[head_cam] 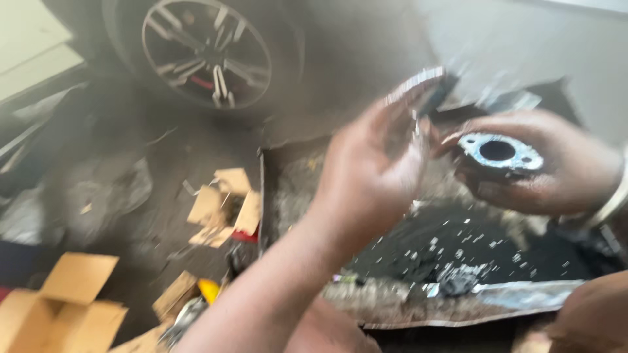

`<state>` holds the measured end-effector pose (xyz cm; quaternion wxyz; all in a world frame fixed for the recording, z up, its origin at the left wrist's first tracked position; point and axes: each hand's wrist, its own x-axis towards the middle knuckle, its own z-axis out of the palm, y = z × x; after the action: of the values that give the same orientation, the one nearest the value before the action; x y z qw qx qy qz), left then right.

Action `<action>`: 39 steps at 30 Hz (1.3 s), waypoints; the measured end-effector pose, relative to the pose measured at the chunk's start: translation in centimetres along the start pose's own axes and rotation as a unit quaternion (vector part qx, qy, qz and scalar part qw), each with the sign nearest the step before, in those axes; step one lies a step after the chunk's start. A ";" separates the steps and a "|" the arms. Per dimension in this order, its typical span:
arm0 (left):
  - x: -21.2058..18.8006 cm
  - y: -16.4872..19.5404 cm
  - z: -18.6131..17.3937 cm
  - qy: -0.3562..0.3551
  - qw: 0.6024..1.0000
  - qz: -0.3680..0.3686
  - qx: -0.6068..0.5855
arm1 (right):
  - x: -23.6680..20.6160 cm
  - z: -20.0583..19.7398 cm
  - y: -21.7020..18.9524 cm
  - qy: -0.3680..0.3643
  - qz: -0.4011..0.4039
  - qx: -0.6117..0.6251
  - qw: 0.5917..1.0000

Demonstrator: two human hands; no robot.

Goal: The person sits on the floor and cleans a metal car part using a toothbrush and a rag. They scrub the part with the toothbrush, wipe it with the rag, and dip the rag into a tray of black liquid to continue cleaning.

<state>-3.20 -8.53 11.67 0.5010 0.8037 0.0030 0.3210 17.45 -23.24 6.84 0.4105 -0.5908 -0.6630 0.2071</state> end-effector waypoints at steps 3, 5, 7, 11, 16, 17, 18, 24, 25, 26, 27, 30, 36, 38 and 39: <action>-1.3 -1.2 0.9 0.017 0.996 0.022 0.086 | 0.0 1.3 0.0 0.075 0.108 0.081 0.988; -1.7 -2.0 0.9 0.015 0.992 0.032 0.125 | 0.9 3.2 0.5 0.097 0.084 0.223 0.966; -1.4 -2.3 0.8 0.013 0.996 -0.006 0.093 | 1.7 4.9 1.4 0.129 0.068 0.094 0.985; 1.4 -2.5 1.3 0.044 0.982 -0.183 0.005 | 2.8 5.1 3.1 0.134 0.086 0.316 0.935; 0.7 -2.2 1.7 0.041 0.985 -0.163 -0.030 | 1.2 5.3 2.7 0.133 0.086 0.380 0.911; 0.4 -2.0 1.8 0.042 0.990 -0.121 -0.058 | 0.7 5.3 2.4 0.146 0.105 0.375 0.909; 0.1 -1.7 1.9 0.023 0.993 -0.115 -0.024 | 0.1 5.2 2.2 0.157 0.124 0.368 0.908; 0.2 1.2 1.9 -0.043 0.987 -0.132 0.083 | -2.8 2.2 3.2 0.138 0.088 0.413 0.896; 0.4 1.6 2.0 -0.026 0.993 -0.094 0.071 | -3.0 2.0 3.7 0.145 0.096 0.418 0.892; 0.4 1.8 2.1 -0.011 0.996 -0.058 0.059 | -3.1 1.9 4.2 0.153 0.106 0.426 0.886; 0.5 1.9 2.2 -0.006 0.996 -0.088 0.023 | -3.2 1.9 4.6 0.164 0.117 0.434 0.878; 0.2 1.6 2.5 -0.005 0.994 -0.105 -0.023 | -2.9 2.0 5.1 0.180 0.114 0.450 0.867; -0.3 1.0 2.6 0.009 0.999 -0.042 0.013 | -2.3 1.2 3.2 0.103 0.085 0.411 0.902; -0.2 1.2 2.6 0.006 0.998 -0.068 -0.016 | -2.0 1.2 2.4 0.098 0.098 0.429 0.893; -0.1 1.3 2.5 -0.005 0.995 -0.098 -0.018 | -1.9 1.2 2.1 0.097 0.105 0.437 0.888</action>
<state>-2.43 -11.27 11.94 0.5442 0.7922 0.0735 0.2662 17.74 -24.31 4.01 0.6650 -0.4348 -0.3970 0.4594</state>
